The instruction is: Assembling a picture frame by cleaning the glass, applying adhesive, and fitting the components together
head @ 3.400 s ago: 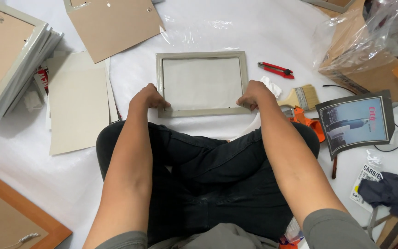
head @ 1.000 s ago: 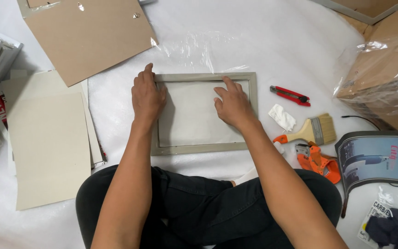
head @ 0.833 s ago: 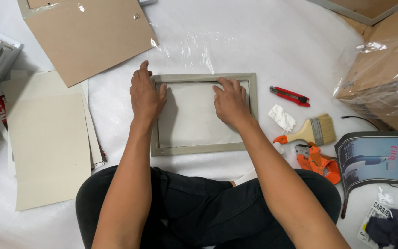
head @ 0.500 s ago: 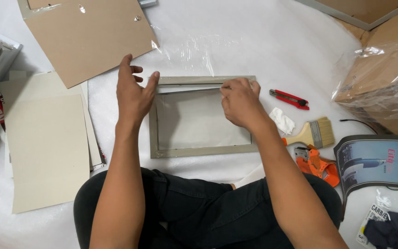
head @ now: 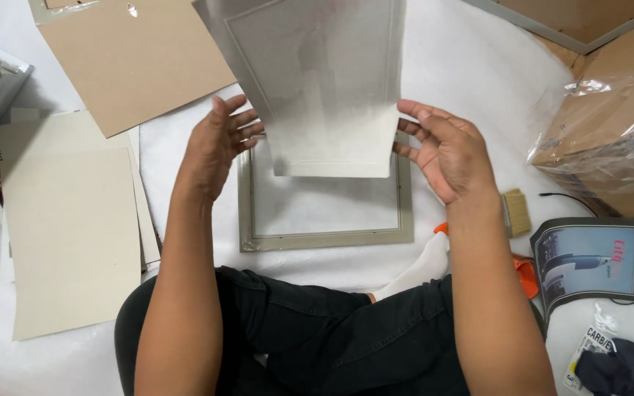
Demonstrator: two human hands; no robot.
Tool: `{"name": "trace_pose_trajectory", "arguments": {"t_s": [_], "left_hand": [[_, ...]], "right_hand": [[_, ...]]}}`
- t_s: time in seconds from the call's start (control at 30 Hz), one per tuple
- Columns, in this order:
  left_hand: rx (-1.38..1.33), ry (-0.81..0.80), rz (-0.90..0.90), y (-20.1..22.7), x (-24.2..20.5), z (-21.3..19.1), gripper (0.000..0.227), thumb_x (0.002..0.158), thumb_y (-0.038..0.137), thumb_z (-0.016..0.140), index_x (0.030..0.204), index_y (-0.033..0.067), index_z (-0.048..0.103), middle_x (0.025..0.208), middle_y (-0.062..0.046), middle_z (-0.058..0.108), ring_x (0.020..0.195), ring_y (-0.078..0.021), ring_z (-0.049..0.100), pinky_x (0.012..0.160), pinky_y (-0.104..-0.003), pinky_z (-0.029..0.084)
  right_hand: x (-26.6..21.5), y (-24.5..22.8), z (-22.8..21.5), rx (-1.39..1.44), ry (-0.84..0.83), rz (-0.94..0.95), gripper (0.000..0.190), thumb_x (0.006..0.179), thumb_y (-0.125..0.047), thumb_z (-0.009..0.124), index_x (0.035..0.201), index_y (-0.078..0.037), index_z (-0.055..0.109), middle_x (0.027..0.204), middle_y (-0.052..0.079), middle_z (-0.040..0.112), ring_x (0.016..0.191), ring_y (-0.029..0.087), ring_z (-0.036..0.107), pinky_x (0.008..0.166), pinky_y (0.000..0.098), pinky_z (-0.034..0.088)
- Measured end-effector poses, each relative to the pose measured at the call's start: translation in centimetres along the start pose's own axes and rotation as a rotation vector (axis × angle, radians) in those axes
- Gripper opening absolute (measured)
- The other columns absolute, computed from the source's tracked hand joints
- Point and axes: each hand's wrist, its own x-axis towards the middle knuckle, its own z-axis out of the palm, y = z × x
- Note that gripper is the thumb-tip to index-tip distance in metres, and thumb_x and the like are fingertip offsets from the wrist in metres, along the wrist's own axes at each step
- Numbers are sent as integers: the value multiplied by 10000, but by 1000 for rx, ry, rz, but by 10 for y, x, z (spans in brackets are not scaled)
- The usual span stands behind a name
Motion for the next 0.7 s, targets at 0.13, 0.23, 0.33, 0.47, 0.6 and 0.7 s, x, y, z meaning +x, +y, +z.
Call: {"name": "trace_pose_trajectory", "arguments": {"t_s": [0.13, 0.23, 0.33, 0.47, 0.6, 0.7], "left_hand": [[44, 50, -30, 13, -6, 13, 654, 908, 355, 792, 1412, 27, 534, 1200, -65, 670, 1008, -112, 656, 834, -216, 584], [193, 100, 28, 9, -7, 4, 280, 949, 196, 770, 1168, 54, 668, 897, 25, 598, 852, -84, 561, 709, -190, 456], [248, 78, -126, 14, -12, -5, 240, 885, 147, 712, 1117, 95, 752, 950, -18, 713, 868, -147, 601, 810, -288, 468], [486, -45, -348, 16, -8, -1, 252, 714, 159, 677, 925, 89, 794, 787, -92, 712, 754, -254, 616, 790, -357, 439], [749, -145, -365, -10, 0, 14, 140, 702, 208, 704, 735, 93, 778, 653, -142, 681, 642, -319, 650, 729, -415, 489], [912, -103, -237, -10, 0, 27, 299, 833, 196, 704, 1099, 86, 785, 962, -183, 760, 952, -396, 725, 874, -506, 526]], "right_hand": [[-1, 12, 0, -129, -26, 28, 304, 956, -94, 575, 1185, 76, 680, 1185, 169, 721, 1071, 275, 714, 926, 503, 610], [0, 9, 0, -222, -63, 94, 259, 918, -135, 627, 1077, 42, 729, 1081, 157, 747, 984, 257, 740, 883, 433, 627], [9, 10, -6, -213, -53, 80, 229, 903, -214, 676, 1047, -37, 677, 1126, 179, 732, 1015, 287, 743, 879, 468, 624], [16, 10, -12, -163, -61, 164, 591, 873, -548, 660, 1236, -86, 601, 1225, 186, 684, 1057, 340, 728, 864, 515, 622], [19, 19, -14, -494, -33, 245, 552, 869, -404, 782, 1287, -93, 600, 1067, 83, 727, 884, 192, 723, 742, 328, 629], [23, 39, -30, -950, -5, 155, 217, 782, -238, 805, 876, -52, 745, 649, 31, 661, 600, 148, 620, 528, 252, 507]]}}
